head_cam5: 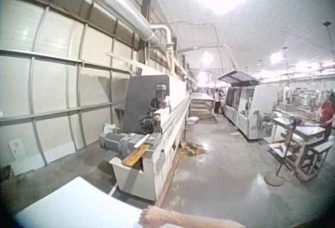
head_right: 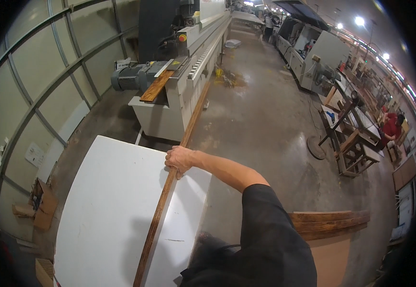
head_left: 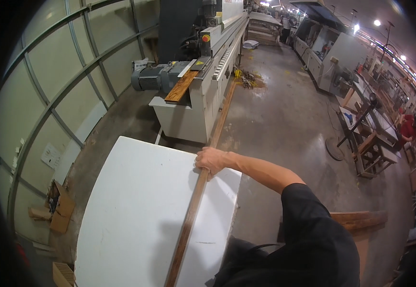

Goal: The person processes wooden boards and strips using an edge banding machine, guiding the pieces by hand and stacking the finished boards on the floor.

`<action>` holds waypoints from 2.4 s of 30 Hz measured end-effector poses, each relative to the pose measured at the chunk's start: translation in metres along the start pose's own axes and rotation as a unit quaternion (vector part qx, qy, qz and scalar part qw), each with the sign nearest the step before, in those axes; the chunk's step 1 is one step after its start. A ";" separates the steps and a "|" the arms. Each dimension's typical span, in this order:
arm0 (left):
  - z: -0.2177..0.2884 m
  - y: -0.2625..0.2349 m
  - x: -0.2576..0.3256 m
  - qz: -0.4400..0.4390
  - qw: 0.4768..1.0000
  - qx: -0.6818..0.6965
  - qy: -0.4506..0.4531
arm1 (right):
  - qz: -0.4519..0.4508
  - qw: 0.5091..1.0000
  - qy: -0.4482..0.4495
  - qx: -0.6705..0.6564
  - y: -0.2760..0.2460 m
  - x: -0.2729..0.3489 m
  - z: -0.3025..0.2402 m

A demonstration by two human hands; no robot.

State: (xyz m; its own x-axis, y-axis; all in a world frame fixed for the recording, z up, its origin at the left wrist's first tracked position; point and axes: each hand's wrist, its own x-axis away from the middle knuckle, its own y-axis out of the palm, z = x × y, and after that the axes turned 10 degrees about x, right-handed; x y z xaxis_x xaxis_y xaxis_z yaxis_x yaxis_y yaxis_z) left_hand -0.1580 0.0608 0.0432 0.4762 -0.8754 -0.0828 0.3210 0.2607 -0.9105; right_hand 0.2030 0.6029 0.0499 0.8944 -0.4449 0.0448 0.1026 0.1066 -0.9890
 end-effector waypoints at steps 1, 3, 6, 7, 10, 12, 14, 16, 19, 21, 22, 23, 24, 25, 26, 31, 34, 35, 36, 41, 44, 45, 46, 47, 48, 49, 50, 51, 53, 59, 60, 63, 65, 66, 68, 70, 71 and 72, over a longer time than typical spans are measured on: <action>0.000 0.000 0.000 -0.002 1.000 -0.001 -0.001 | 0.004 1.000 -0.002 0.003 0.000 0.000 0.000; -0.002 0.000 0.000 0.005 1.000 -0.003 -0.013 | 0.003 1.000 -0.001 0.001 0.000 0.000 0.001; -0.004 0.000 0.000 0.014 1.000 -0.006 0.021 | 0.009 1.000 -0.003 -0.003 0.002 0.000 0.002; -0.005 0.001 -0.001 0.013 1.000 -0.007 0.019 | 0.014 1.000 -0.005 -0.002 0.002 -0.001 0.002; -0.007 0.004 -0.001 0.018 1.000 -0.020 0.015 | 0.022 1.000 -0.011 -0.001 0.003 -0.001 0.003; -0.007 0.005 -0.002 0.003 0.999 0.008 -0.041 | 0.021 1.000 -0.012 -0.004 0.003 -0.002 0.003; -0.006 0.005 -0.002 0.010 1.000 0.003 -0.028 | 0.022 1.000 -0.019 -0.003 0.003 -0.002 0.005; -0.004 0.003 -0.002 0.018 1.000 -0.003 -0.025 | 0.041 0.999 -0.030 -0.010 0.003 -0.001 0.005; 0.000 -0.001 -0.005 -0.010 0.999 0.003 -0.038 | 0.051 0.998 -0.041 -0.022 0.002 -0.002 0.005; 0.001 -0.004 -0.007 -0.023 0.998 -0.011 -0.052 | 0.039 0.998 -0.043 -0.024 -0.002 -0.005 0.005; 0.002 -0.005 -0.008 -0.038 0.998 -0.022 -0.053 | 0.047 0.997 -0.060 -0.030 -0.005 -0.007 0.006; 0.002 -0.006 -0.008 -0.027 0.999 -0.006 -0.036 | -0.001 0.998 -0.049 -0.049 -0.008 -0.009 0.008; 0.002 -0.006 -0.008 -0.040 0.997 -0.005 -0.061 | -0.053 0.996 -0.044 -0.065 -0.013 -0.011 0.010; 0.001 -0.006 -0.009 -0.048 0.996 -0.011 -0.068 | -0.101 0.986 -0.042 -0.127 -0.019 -0.014 0.016; 0.000 -0.005 -0.009 -0.056 0.995 -0.018 -0.076 | -0.140 0.971 -0.049 -0.187 -0.024 -0.018 0.023; -0.006 0.002 -0.006 -0.023 0.997 -0.029 -0.074 | -0.100 0.877 0.079 -0.463 -0.037 -0.034 0.062; -0.012 0.007 -0.003 -0.070 0.986 -0.036 -0.148 | 0.024 0.940 0.131 -0.314 -0.029 -0.053 0.095; -0.013 0.008 -0.001 -0.069 0.987 -0.035 -0.137 | 0.032 0.921 0.176 -0.346 -0.025 -0.061 0.106; -0.014 0.009 -0.001 -0.053 0.993 -0.032 -0.104 | 0.057 0.922 0.201 -0.325 -0.021 -0.072 0.117; -0.011 0.001 -0.002 -0.031 0.995 0.001 -0.098 | 0.161 0.932 0.161 -0.282 -0.005 -0.132 0.168; -0.008 -0.002 -0.007 -0.004 0.997 0.010 -0.072 | 0.181 0.949 0.178 -0.185 -0.003 -0.157 0.189; -0.007 -0.003 -0.007 -0.009 0.998 0.013 -0.065 | 0.201 0.955 0.157 -0.150 -0.002 -0.165 0.194; -0.007 -0.004 -0.007 -0.014 0.998 0.014 -0.062 | 0.213 0.959 0.140 -0.124 -0.001 -0.173 0.198; -0.007 -0.004 -0.008 -0.012 0.998 0.014 -0.063 | 0.201 0.969 0.115 -0.081 -0.002 -0.180 0.204; -0.008 -0.003 -0.008 -0.007 0.998 0.014 -0.061 | 0.204 0.969 0.112 -0.081 -0.001 -0.187 0.208; -0.008 -0.003 -0.007 -0.003 0.998 0.017 -0.060 | 0.199 0.972 0.110 -0.061 0.000 -0.193 0.212; -0.008 -0.003 -0.007 0.001 0.998 0.013 -0.064 | 0.199 0.974 0.098 -0.045 0.001 -0.198 0.217; -0.008 -0.003 -0.007 -0.006 0.998 0.013 -0.065 | 0.188 0.980 0.068 0.011 0.001 -0.205 0.221; -0.008 -0.003 -0.008 -0.010 0.997 0.011 -0.070 | 0.185 0.980 0.071 0.003 0.002 -0.215 0.228; -0.002 -0.009 -0.014 -0.024 0.997 0.014 -0.078 | 0.144 0.984 0.108 -0.002 0.006 -0.227 0.232; -0.002 -0.011 -0.015 -0.035 0.996 0.014 -0.080 | 0.154 0.983 0.103 -0.007 0.007 -0.228 0.230; 0.000 -0.014 -0.015 -0.042 0.996 0.011 -0.079 | 0.152 0.984 0.093 -0.016 0.009 -0.234 0.228; 0.001 -0.015 -0.015 -0.037 0.996 0.009 -0.076 | 0.147 0.984 0.098 -0.016 0.010 -0.238 0.230; 0.001 -0.015 -0.015 -0.046 0.995 0.014 -0.083 | 0.158 0.983 0.086 -0.018 0.011 -0.240 0.232; 0.002 -0.015 -0.015 -0.051 0.994 0.017 -0.095 | 0.147 0.985 0.092 0.008 0.014 -0.244 0.238; 0.001 -0.015 -0.015 -0.087 0.990 0.002 -0.112 | 0.159 0.985 0.073 0.005 0.019 -0.249 0.250; 0.001 -0.015 -0.015 -0.064 0.992 0.002 -0.104 | 0.158 0.984 0.083 0.016 0.023 -0.251 0.256; 0.000 -0.016 -0.015 -0.089 0.991 -0.010 -0.097 | 0.164 0.983 0.079 0.020 0.030 -0.255 0.261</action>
State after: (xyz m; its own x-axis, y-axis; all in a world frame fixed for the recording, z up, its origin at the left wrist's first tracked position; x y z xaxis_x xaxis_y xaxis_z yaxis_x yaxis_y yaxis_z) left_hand -0.1699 0.0697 0.0588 0.5629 -0.8112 0.1584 0.3996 0.0994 -0.9113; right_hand 0.0913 0.9522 0.0461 0.8040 -0.5125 -0.3016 -0.1608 0.3009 -0.9400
